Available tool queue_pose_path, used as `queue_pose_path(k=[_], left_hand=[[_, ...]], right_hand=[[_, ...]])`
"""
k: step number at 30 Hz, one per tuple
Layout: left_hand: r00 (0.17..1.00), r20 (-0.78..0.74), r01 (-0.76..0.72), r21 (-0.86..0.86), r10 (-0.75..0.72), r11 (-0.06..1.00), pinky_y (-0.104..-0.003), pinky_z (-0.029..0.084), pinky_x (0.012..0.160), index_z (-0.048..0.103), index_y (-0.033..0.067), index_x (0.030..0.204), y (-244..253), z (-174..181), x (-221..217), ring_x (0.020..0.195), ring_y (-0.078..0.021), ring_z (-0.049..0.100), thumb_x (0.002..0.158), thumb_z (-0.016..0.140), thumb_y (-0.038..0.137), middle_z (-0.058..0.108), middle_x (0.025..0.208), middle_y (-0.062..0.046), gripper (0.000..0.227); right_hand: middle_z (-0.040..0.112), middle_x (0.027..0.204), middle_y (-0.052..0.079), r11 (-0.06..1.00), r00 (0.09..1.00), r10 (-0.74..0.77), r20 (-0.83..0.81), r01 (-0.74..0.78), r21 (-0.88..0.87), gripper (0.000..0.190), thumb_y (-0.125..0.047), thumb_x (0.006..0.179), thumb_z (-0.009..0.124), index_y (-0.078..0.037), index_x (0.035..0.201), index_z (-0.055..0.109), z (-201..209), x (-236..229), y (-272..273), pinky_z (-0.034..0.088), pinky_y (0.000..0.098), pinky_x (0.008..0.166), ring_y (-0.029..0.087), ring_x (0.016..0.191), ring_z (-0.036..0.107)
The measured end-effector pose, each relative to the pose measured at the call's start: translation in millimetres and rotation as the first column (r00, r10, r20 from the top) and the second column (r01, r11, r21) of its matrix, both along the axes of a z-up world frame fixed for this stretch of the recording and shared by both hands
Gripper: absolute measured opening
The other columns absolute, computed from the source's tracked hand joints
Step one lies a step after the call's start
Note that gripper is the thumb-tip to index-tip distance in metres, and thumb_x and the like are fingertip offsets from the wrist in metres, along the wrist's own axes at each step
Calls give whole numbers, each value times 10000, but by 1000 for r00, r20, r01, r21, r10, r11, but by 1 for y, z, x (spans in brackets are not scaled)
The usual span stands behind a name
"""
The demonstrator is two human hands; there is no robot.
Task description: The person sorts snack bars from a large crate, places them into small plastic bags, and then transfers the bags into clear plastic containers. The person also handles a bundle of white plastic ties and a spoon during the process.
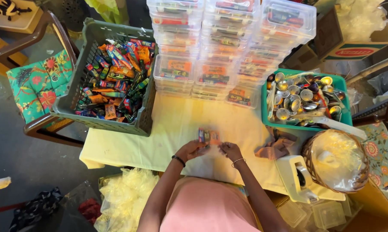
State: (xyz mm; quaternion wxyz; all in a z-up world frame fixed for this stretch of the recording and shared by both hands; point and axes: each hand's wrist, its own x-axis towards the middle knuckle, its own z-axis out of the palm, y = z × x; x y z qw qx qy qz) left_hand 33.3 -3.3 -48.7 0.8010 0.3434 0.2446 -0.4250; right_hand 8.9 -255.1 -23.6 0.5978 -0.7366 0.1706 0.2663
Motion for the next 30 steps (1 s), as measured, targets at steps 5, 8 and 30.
queue_pose_path(k=[5, 8, 30], left_hand=[[993, 116, 25, 102, -37, 995, -381, 614, 927, 601, 68, 1270, 13, -11, -11, 1040, -226, 720, 928, 704, 105, 719, 1163, -89, 360], [991, 98, 74, 160, -90, 984, -388, 604, 925, 628, 55, 1248, 23, -29, -21, 1041, -223, 716, 962, 682, 142, 719, 1145, -92, 304], [510, 742, -213, 599, -436, 772, -248, 563, 752, 836, 60, 950, 26, 57, -25, 843, -97, 689, 820, 833, 220, 718, 950, 51, 206]], right_hand=[[782, 877, 0, 999, 999, -33, -40, 32, -34, 279, -335, 972, 634, -114, 1071, 772, -19, -3, -10, 517, 245, 631, 75, 737, 690], [783, 909, -4, 998, 987, -59, -147, 61, 3, 233, -278, 945, 691, -111, 1096, 753, -41, -12, -21, 519, 252, 652, 83, 788, 721], [719, 831, 4, 998, 999, -37, 35, 39, -50, 238, -207, 804, 884, -64, 977, 803, 7, -14, -37, 433, 261, 610, 81, 690, 534]])
